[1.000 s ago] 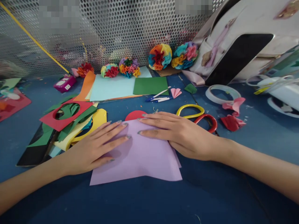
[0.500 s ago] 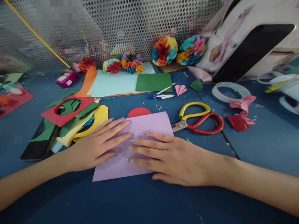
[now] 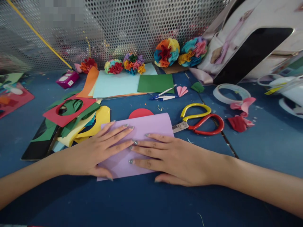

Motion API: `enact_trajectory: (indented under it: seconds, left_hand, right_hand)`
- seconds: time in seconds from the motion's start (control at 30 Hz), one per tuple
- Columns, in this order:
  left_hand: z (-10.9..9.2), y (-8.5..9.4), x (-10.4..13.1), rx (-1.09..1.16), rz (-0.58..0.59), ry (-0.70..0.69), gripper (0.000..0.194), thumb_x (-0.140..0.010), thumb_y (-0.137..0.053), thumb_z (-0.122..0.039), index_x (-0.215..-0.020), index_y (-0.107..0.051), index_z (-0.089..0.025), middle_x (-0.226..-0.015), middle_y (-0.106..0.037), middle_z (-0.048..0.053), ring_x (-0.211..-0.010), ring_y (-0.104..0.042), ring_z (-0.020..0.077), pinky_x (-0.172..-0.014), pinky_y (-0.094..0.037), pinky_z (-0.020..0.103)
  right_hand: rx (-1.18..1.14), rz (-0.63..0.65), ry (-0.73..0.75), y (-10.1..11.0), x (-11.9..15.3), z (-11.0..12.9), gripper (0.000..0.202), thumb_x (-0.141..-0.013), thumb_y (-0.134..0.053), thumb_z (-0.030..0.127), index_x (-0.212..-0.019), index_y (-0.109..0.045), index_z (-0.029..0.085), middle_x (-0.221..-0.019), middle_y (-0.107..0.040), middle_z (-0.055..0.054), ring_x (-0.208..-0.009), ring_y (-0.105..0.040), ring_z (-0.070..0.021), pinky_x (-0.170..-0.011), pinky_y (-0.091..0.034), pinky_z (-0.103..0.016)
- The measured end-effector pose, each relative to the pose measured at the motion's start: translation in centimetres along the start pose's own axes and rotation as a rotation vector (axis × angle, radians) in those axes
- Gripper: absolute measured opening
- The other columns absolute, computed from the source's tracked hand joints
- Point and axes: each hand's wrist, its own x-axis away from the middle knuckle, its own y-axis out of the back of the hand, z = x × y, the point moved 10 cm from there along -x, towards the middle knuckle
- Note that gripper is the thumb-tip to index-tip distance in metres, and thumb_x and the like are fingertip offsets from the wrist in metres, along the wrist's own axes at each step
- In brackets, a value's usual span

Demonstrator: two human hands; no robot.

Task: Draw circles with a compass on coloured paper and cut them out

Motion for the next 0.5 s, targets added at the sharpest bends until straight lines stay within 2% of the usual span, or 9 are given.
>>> enact_trajectory:
  seconds: [0.23,0.5]
  left_hand:
    - [0.09,-0.34,0.09,-0.020,0.034,-0.011,0.093,-0.098,-0.050,-0.073,-0.166,-0.029,-0.013,-0.177,-0.017,0.019,-0.165,-0.012,0.0350,-0.132,0.004,0.059]
    - [0.30,-0.31,0.35,0.049,0.030,-0.005,0.088,-0.101,-0.054,-0.066,-0.167,-0.029,-0.014,-0.177,-0.017,0.019,-0.165,-0.016,0.0345,-0.132,-0.003,0.059]
  right_hand:
    - [-0.037,0.004,-0.002,-0.24,0.14,-0.01,0.058,-0.109,-0.049,0.044,-0.161,-0.045,0.020,-0.166,-0.047,-0.009,-0.153,-0.046,-0.0221,-0.134,-0.016,-0.040]
    - [-0.123,-0.018,-0.035,0.01,0.18,-0.33,0.057,-0.108,-0.051,0.045,-0.161,-0.047,0.024,-0.167,-0.047,-0.008,-0.157,-0.040,-0.0192,-0.134,-0.018,-0.038]
